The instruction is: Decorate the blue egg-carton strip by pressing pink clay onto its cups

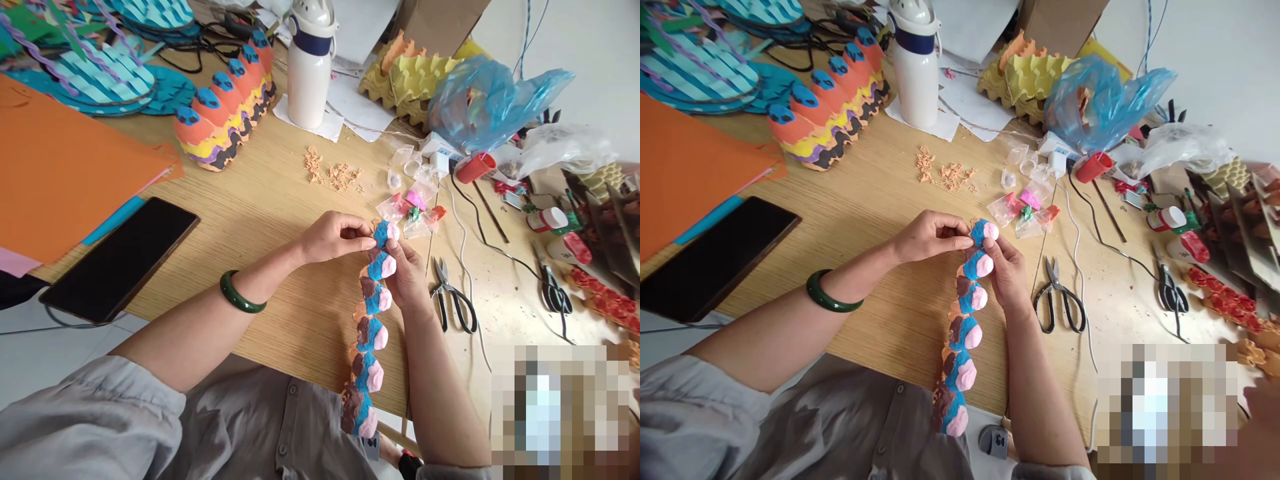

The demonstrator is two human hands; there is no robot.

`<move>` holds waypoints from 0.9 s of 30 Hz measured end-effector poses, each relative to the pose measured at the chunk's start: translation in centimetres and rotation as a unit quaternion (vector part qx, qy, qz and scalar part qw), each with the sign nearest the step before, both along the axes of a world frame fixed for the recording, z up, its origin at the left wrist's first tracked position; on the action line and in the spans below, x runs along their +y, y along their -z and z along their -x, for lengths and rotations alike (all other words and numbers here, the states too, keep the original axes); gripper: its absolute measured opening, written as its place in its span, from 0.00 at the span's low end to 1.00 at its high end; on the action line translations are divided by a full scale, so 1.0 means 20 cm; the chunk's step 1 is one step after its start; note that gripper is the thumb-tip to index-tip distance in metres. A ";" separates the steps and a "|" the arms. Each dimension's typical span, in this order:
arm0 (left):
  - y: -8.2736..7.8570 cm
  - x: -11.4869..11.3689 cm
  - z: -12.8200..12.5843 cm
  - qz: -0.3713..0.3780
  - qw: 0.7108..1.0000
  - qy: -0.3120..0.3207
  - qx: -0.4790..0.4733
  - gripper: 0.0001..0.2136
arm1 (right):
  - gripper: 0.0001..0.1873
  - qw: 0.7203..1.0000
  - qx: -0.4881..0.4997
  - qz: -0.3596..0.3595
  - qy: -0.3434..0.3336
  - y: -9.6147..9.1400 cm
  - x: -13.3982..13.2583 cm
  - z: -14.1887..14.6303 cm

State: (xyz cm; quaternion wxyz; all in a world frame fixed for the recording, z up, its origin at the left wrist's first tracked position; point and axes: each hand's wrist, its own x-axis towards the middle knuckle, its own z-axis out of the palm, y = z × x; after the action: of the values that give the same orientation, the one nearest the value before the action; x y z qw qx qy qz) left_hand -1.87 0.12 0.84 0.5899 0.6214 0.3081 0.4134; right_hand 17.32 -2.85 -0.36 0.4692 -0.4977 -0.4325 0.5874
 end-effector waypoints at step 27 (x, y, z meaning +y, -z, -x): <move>0.01 0.02 0.02 -0.049 0.994 0.013 0.092 0.16 | 0.17 1.000 -0.002 0.020 -0.010 0.00 0.00 0.00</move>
State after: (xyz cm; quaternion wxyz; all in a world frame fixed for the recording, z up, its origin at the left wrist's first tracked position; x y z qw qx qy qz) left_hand -2.21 0.50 0.69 0.5331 0.6889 0.3327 0.3613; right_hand 17.26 -2.90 -0.37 0.4526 -0.5035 -0.4269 0.5996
